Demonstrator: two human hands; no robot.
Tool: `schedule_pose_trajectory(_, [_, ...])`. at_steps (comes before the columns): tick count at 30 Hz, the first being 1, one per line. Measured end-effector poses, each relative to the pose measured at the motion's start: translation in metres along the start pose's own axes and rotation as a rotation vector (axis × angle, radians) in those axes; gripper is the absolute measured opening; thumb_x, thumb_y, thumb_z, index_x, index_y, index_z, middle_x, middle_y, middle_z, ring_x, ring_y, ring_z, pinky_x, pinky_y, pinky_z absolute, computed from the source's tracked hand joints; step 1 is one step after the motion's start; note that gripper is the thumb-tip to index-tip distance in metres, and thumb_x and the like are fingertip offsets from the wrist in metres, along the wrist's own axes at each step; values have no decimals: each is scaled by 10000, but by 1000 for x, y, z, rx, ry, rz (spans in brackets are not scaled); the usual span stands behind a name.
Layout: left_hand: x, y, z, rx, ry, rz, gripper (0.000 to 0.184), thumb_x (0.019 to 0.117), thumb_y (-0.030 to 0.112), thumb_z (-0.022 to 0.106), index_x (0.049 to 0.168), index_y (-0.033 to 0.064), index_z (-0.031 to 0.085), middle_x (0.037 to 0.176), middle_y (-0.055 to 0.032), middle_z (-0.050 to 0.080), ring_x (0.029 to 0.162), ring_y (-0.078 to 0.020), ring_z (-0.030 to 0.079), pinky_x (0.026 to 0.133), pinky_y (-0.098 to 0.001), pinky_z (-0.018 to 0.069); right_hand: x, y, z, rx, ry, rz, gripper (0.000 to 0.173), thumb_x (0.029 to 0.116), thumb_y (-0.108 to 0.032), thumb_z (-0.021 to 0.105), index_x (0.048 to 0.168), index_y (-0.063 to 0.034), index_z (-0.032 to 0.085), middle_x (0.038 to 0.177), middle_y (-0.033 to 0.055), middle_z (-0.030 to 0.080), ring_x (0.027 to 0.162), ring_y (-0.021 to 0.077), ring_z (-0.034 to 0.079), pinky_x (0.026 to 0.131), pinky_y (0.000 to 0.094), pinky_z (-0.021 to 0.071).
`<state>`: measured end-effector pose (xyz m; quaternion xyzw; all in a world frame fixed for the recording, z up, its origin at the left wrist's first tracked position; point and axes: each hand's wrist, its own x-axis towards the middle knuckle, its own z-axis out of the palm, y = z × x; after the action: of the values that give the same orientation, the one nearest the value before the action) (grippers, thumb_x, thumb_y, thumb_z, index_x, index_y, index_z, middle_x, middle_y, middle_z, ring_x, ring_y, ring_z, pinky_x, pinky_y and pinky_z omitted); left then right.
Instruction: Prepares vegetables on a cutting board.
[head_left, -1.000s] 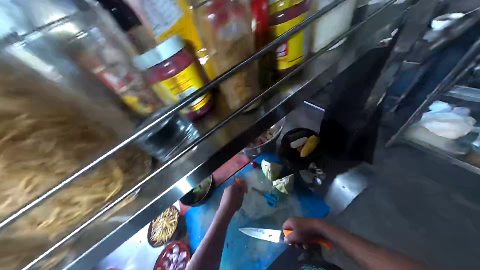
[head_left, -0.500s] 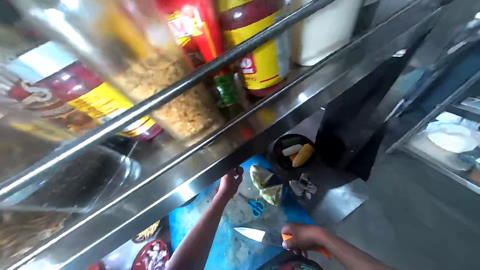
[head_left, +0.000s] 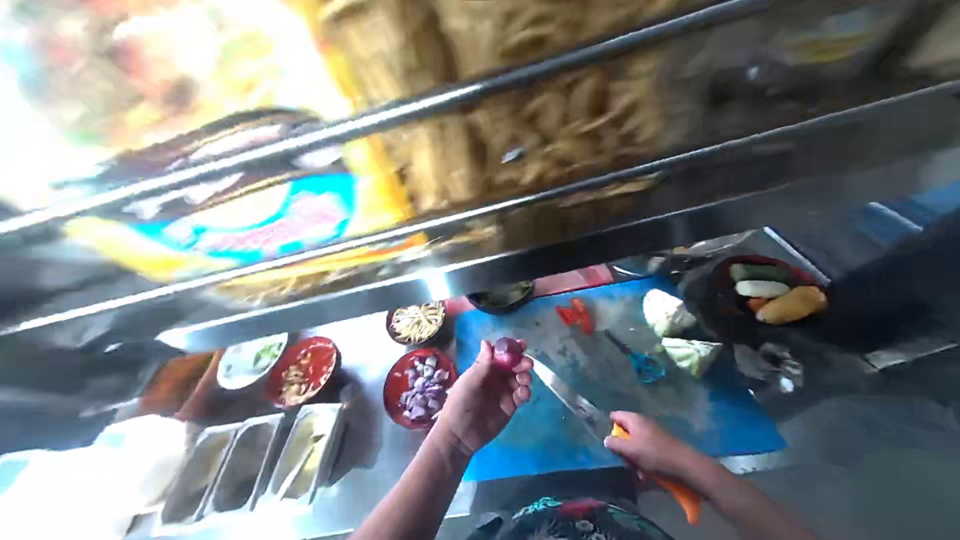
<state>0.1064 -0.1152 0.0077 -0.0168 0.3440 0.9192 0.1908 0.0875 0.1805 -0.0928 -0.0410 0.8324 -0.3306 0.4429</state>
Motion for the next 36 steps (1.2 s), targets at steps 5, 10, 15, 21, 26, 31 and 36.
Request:
schedule_pose_trajectory(5, [-44,7,-28,-127,-54,24,495,1040,503,534,1295,86,606,1117,-127,716,932,-183,719,859,-299,598,-3,-31,45,-354,89,190,477,983,-362,577,1335,-40,566,1166,238,672,1101,407,661,917,621,516])
schedule_pose_trajectory(10, [-60,15,-38,-119,-148,62,466,1004,408,650,1344,95,596,1165,-113,683,943,-165,696,874,-289,584,-5,-39,48,-434,129,235,425,986,-319,567,1298,-35,613,1191,229,678,1138,393,657,943,613,513])
schedule_pose_trajectory(15, [-54,17,-26,-109,-154,91,398,1062,236,572,1439,107,558,1293,-147,654,1044,-208,691,937,-332,576,-8,-36,28,-344,189,268,534,1006,-503,541,1211,-22,646,1138,222,683,1095,383,660,926,593,512])
schedule_pose_trajectory(21, [-22,10,6,4,-59,104,403,1082,174,505,1470,67,524,1332,-184,636,1087,-236,688,994,-354,556,-51,-57,-43,-77,431,-228,584,1098,-500,370,1450,-67,544,1293,206,664,1199,341,651,1052,565,491])
schedule_pose_trajectory(26, [32,-15,42,115,-88,131,432,1003,183,663,1412,59,597,1225,-135,680,1014,-177,685,935,-315,566,-92,-79,-101,-119,632,-658,512,1074,-492,436,1504,-224,515,1077,65,703,870,195,686,785,477,593])
schedule_pose_trajectory(31, [86,-47,81,20,-88,119,404,891,318,803,1237,136,701,1057,-78,703,884,-131,691,824,-259,585,-106,-75,-150,-104,539,-856,487,1059,-486,468,1507,-297,505,1021,-20,659,817,89,632,742,356,579])
schedule_pose_trajectory(36, [121,-76,115,-21,-49,118,380,926,152,747,1276,23,673,1183,-157,696,1009,-186,701,946,-307,571,-88,-45,-191,-2,445,-983,439,1082,-388,482,1495,-246,529,1026,-23,674,808,61,635,743,284,578])
